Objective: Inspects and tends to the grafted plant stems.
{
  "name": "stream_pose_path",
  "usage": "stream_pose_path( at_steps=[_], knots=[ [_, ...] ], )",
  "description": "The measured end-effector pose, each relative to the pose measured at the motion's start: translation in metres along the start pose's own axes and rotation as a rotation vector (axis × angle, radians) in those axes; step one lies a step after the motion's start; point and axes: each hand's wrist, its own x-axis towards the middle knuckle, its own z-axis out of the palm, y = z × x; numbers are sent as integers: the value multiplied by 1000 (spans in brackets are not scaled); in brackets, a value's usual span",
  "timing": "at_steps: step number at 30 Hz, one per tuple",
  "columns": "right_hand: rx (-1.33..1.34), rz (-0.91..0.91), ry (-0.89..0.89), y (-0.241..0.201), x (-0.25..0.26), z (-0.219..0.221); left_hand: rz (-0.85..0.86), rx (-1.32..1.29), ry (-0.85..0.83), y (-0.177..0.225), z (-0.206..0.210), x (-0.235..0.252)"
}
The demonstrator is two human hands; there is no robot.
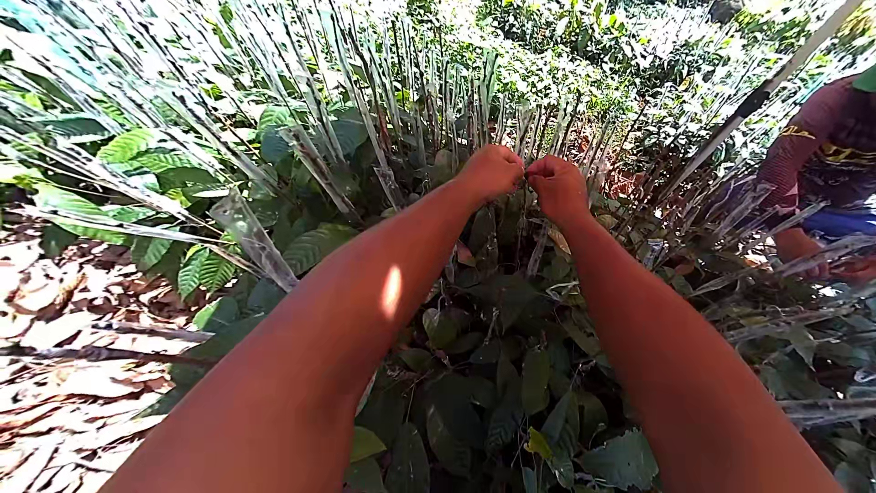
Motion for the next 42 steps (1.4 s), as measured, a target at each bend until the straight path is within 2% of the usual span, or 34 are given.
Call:
stream_pose_path(
  at_steps=[19,30,42],
  knots=[
    [-52,-7,28,-5,-11,1,-155,-275,82,10,2,-9],
    [-80,-71,76,-2,-13,6,-155,-297,71,9,1,-11],
    [-198,-74,23,-9,-14,-7,-145,-260,57,13,3,-13]
  ],
)
